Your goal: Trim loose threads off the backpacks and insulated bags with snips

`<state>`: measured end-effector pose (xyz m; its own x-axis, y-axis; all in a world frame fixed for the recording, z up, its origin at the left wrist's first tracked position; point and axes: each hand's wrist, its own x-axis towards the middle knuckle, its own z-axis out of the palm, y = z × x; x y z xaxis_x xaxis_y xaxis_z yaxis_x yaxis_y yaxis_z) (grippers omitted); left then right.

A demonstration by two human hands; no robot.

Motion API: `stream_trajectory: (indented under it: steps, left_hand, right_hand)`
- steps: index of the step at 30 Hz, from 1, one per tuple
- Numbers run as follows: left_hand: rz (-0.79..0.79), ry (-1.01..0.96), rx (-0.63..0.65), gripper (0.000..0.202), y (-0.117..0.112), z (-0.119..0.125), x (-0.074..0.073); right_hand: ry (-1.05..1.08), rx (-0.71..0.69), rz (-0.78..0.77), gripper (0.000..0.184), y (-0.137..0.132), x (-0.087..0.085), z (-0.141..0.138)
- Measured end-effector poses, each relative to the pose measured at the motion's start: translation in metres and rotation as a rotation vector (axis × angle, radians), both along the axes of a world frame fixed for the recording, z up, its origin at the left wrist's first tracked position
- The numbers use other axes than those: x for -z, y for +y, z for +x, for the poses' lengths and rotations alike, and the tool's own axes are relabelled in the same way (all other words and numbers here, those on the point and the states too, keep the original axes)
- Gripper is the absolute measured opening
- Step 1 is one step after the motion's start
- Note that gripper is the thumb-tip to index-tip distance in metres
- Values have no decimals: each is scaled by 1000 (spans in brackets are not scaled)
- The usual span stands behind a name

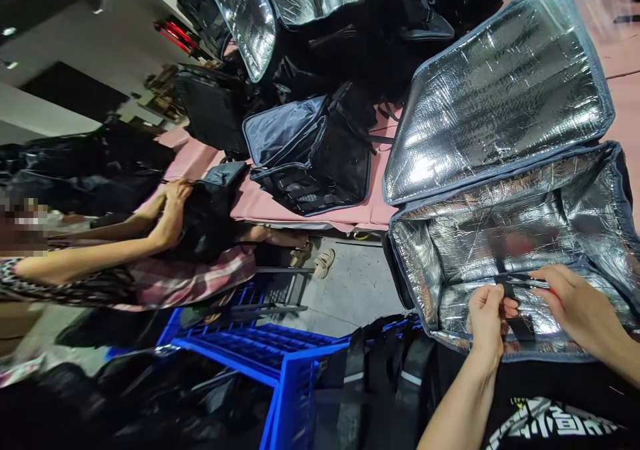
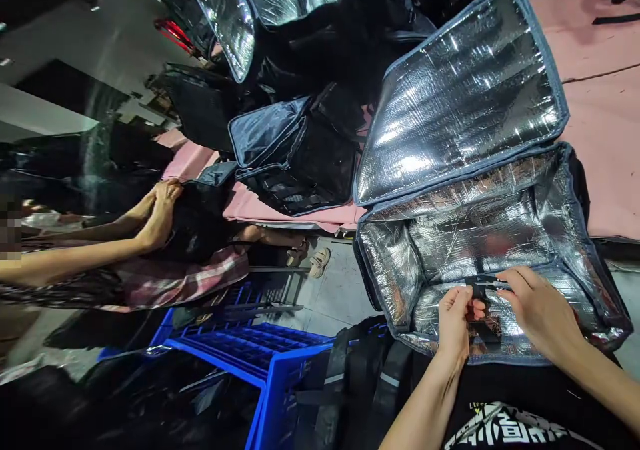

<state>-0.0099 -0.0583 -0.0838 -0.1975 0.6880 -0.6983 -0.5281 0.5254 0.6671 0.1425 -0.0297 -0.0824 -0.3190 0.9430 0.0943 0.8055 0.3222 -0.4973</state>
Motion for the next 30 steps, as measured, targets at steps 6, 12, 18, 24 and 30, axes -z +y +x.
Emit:
stream_trajectory:
  steps: [6,12,18,24,30]
  left_hand:
    - [37,12,14,34,-2,0,5]
    - [79,7,17,38,-4,0,6]
    - [94,-14,10,42,-5,-1,8]
    - [140,-86,-70,36,-7,-2,7]
    - [158,-121,-55,13,-9,-5,3]
  right_hand:
    - [35,-54,64,33,2,12,0]
    - [71,3,11,33,3,6,-1]
    - [253,115,-274,33,7,-8,2]
    - [497,-145,-673,38,-1,-18,-2]
    - [443,-213,-699,18,-4,-19,-9]
